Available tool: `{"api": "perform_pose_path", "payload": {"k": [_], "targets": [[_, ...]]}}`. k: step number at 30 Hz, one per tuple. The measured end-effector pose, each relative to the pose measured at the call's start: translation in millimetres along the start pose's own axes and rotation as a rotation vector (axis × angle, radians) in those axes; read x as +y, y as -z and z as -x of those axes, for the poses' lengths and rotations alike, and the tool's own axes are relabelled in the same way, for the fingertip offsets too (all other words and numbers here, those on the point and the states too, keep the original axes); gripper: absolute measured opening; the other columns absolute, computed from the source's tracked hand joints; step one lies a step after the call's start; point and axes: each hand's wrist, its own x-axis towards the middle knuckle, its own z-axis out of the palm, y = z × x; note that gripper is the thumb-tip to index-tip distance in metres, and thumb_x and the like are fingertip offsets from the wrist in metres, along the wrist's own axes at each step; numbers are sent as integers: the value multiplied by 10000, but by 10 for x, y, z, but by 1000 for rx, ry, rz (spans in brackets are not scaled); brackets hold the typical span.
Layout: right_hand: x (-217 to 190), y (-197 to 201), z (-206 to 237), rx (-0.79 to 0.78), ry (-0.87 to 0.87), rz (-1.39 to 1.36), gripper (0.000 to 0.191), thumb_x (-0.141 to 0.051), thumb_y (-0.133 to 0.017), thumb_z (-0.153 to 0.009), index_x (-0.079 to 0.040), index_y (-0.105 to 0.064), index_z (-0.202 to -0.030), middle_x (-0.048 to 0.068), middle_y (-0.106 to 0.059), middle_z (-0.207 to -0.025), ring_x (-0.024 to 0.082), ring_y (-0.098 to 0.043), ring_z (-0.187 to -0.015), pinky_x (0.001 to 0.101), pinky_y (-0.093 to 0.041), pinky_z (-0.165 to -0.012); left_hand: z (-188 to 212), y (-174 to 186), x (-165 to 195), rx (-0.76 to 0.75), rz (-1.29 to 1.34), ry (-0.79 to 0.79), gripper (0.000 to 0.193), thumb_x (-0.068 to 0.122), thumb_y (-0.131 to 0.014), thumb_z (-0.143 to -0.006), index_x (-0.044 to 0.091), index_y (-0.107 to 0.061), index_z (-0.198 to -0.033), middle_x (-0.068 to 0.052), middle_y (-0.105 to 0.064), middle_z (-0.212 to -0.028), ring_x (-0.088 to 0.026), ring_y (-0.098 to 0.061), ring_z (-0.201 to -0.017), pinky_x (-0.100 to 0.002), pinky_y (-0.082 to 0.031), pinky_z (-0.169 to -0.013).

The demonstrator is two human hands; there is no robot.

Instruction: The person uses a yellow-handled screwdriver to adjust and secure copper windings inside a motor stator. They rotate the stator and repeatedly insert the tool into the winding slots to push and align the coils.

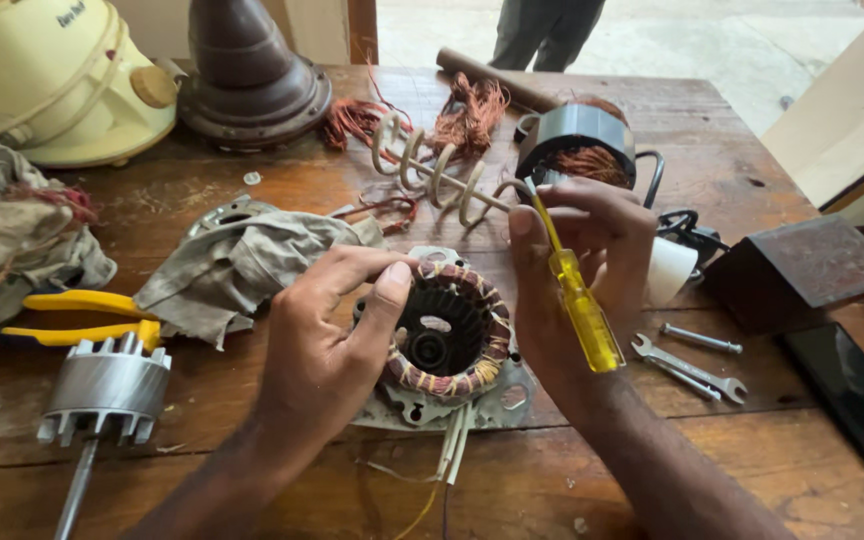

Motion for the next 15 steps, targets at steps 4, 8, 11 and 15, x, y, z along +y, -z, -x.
{"api": "perform_pose_path", "payload": {"k": [4, 8, 11, 15], "targets": [[-50, -44, -12, -18, -23, -64, 258, -161, -687, -1147, -35, -483, -1244, 119, -620, -1257, 128, -649, -1055, 242, -566, -928, -12, -2, -45, 19, 21, -59, 221, 151, -605, -997, -3, -737, -1085, -84, -759, -1042, -151, -722, -1007, -283, -545, -906], [-121, -72, -53, -48, -249, -215, 259, -158, -690, -1067, -35, -502, -1197, 116, -664, -1168, 140, -677, -1017, 292, -593, -874, -1, -12, -114, -11, 128, 12, 246, 177, -557, -1024, 19, -736, -1081, -45, -716, -950, -127, -651, -892, -278, -518, -820], [-147, -62, -99, -65, -423, -262, 240, -186, -652, -1033, -42, -510, -1163, 107, -688, -1102, 156, -710, -1007, 311, -616, -870, 4, -28, -149, -29, 177, 104, 246, 199, -536, -1040, 33, -716, -1060, -26, -654, -858, -107, -587, -808, -276, -495, -748], [-160, -110, -108, -116, -391, -348, 219, -206, -590, -1068, -31, -515, -1176, 107, -661, -1105, 178, -689, -1050, 314, -607, -917, -51, -52, -172, -82, 195, 23, 171, 173, -587, -981, 30, -651, -1048, -15, -676, -933, -84, -620, -882, -262, -518, -793]]}}
